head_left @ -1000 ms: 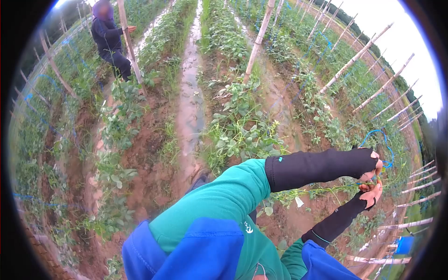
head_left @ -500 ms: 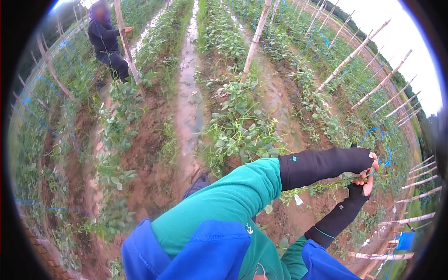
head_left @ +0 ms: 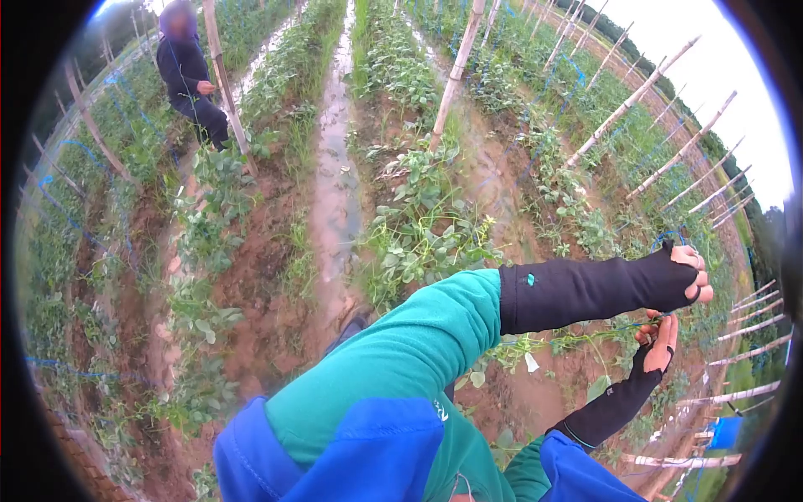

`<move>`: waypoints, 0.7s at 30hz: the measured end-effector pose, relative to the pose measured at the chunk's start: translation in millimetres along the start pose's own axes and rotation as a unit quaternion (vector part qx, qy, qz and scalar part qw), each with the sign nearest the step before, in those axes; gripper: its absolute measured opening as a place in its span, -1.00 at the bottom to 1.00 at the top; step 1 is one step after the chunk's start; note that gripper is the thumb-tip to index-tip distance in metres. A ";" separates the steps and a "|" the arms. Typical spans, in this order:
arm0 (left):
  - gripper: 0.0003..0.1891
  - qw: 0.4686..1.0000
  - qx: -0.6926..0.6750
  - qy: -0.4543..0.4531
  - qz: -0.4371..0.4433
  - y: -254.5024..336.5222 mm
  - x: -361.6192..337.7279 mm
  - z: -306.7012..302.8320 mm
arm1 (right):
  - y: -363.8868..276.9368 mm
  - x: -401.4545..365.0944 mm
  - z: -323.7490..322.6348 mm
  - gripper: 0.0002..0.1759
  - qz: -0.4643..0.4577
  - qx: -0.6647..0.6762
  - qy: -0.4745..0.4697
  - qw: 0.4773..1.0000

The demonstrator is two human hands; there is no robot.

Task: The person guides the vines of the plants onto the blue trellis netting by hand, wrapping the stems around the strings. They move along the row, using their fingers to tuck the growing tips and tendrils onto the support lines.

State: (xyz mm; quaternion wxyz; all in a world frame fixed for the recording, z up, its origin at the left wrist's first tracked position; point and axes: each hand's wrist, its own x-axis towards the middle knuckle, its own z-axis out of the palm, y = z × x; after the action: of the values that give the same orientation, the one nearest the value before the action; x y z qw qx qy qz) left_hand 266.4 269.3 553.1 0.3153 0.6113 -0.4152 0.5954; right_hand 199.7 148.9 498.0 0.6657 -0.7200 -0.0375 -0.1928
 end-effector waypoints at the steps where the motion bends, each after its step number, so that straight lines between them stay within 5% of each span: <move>1: -0.92 0.989 -0.062 0.082 0.107 1.4 4.3 9.1 | 9.8 3.1 -11.8 -0.65 0.001 -0.007 -0.018 1.000; 6: -0.91 0.984 -0.050 0.092 0.141 2.5 6.3 58.3 | 13.2 -8.9 -5.6 -0.57 -0.013 -0.086 0.034 0.996; 8: -0.85 0.997 -0.018 -0.031 -0.063 -6.4 -6.0 83.5 | 13.2 -12.9 -4.2 -0.53 -0.013 -0.111 0.024 0.993; 9: -0.79 0.995 0.090 0.018 -0.043 -10.4 -12.6 73.0 | 13.2 -14.5 -5.1 -0.47 0.001 -0.112 0.007 0.994; 13: -0.81 0.990 0.048 -0.021 -0.127 -25.6 -19.9 33.4 | 1.0 -42.2 7.2 -0.38 -0.051 -0.139 0.071 0.986; 15: -0.73 0.979 0.072 0.142 -0.129 -30.6 -26.9 10.6 | 11.6 -55.2 1.9 -0.39 -0.076 -0.132 0.105 0.983; 17: -0.68 0.986 0.050 0.077 -0.140 -42.5 -63.7 -23.3 | 31.9 -71.6 -6.6 -0.44 -0.111 -0.115 0.143 0.977; 20: -0.69 0.970 0.105 -0.137 -0.170 -65.2 -166.5 -103.8 | 92.9 -106.1 -21.9 -0.55 -0.025 -0.095 0.059 0.993; 21: -0.70 0.933 0.071 -0.209 -0.285 -75.5 -229.4 -133.8 | 119.3 -120.5 -21.7 -0.58 0.008 -0.057 0.012 0.998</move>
State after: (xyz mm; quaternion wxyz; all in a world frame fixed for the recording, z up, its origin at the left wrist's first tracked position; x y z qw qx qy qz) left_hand 283.0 451.9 346.6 0.3335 0.8355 -0.2371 0.3668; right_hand 120.6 138.9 346.7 0.6251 -0.7548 -0.0126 -0.1984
